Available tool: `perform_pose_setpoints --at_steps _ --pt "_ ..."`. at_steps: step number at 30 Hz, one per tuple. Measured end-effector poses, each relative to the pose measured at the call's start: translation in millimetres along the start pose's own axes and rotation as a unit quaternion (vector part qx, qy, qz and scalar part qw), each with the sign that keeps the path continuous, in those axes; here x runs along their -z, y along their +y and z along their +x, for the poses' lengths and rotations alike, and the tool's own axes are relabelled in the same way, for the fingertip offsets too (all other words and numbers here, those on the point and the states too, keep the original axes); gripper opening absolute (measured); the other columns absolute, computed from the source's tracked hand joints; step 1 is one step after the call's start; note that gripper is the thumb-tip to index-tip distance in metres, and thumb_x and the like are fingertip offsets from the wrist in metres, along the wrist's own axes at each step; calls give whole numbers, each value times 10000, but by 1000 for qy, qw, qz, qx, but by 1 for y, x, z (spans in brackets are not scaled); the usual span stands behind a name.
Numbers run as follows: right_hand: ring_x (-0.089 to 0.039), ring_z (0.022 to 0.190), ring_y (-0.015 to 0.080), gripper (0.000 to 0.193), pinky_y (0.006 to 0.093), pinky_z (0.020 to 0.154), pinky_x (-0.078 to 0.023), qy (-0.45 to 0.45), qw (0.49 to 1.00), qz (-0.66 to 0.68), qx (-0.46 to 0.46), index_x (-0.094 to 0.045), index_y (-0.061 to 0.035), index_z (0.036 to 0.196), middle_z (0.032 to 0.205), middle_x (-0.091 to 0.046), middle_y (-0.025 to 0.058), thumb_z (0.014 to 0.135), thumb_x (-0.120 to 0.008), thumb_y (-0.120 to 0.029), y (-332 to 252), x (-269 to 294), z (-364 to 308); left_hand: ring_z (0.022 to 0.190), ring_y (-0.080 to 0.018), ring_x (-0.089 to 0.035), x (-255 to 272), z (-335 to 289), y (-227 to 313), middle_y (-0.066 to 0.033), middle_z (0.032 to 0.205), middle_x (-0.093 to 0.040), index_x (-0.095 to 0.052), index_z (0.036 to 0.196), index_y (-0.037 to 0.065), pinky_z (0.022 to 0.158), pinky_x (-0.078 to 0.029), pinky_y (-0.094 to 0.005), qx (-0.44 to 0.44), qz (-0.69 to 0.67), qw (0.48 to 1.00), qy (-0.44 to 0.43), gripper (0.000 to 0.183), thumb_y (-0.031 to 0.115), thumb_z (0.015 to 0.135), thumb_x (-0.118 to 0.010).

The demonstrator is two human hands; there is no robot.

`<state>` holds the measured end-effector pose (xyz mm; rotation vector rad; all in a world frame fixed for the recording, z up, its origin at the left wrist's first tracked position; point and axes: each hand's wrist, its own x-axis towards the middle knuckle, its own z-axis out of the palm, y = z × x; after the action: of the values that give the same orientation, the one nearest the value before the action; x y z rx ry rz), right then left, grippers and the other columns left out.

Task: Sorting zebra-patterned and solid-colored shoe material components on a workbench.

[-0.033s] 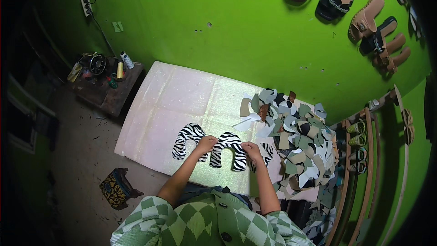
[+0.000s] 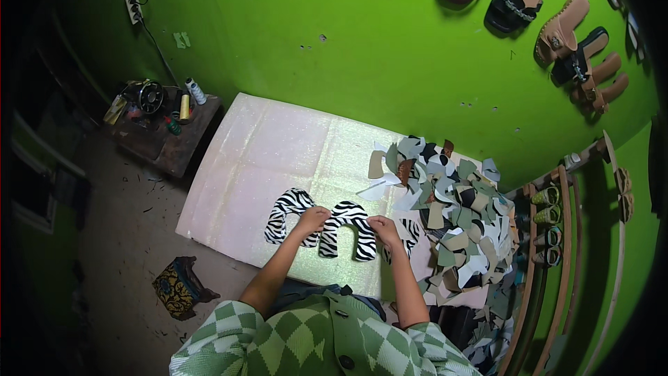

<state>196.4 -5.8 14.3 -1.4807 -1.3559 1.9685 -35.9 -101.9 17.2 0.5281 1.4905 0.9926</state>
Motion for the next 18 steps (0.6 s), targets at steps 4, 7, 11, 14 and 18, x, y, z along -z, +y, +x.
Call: perform_pose_setpoints --at_steps 4,7,11,14,18 --pt "-512 656 30 105 199 559 -429 -37 999 -12 -24 -662 -110 899 756 -582 -60 838 -632 -191 -33 -54 -9 503 -29 -416 51 -12 2 36 650 -500 -627 916 47 437 -332 -169 -13 -18 999 41 128 152 845 -606" --pt "-538 684 46 105 227 600 -465 -75 997 21 -25 -645 -106 915 778 -605 -43 841 -627 -178 -25 -88 6 519 -28 -429 87 -11 -10 41 660 -566 -644 892 69 454 -333 -179 -70 7 994 87 129 169 812 -650" --pt "-547 609 57 108 200 538 -451 -44 998 47 20 -646 -36 889 705 -609 -7 832 -630 -127 -12 -139 23 642 -94 -583 125 2 -38 -31 735 -652 -680 881 59 602 -456 -230 -155 76 963 209 145 176 797 -661" --pt "-576 567 81 105 194 513 -445 24 996 31 83 -669 -1 828 637 -625 31 799 -648 -99 11 -155 42 678 -126 -625 126 7 -37 -63 731 -668 -678 850 71 632 -475 -252 -180 125 939 265 122 160 767 -678" --pt "-584 598 93 117 238 587 -476 181 966 -113 145 -682 -19 788 679 -658 50 737 -704 -123 11 -176 41 663 -137 -628 131 11 -40 -67 728 -667 -652 813 47 619 -480 -261 -186 131 931 286 118 143 757 -691"
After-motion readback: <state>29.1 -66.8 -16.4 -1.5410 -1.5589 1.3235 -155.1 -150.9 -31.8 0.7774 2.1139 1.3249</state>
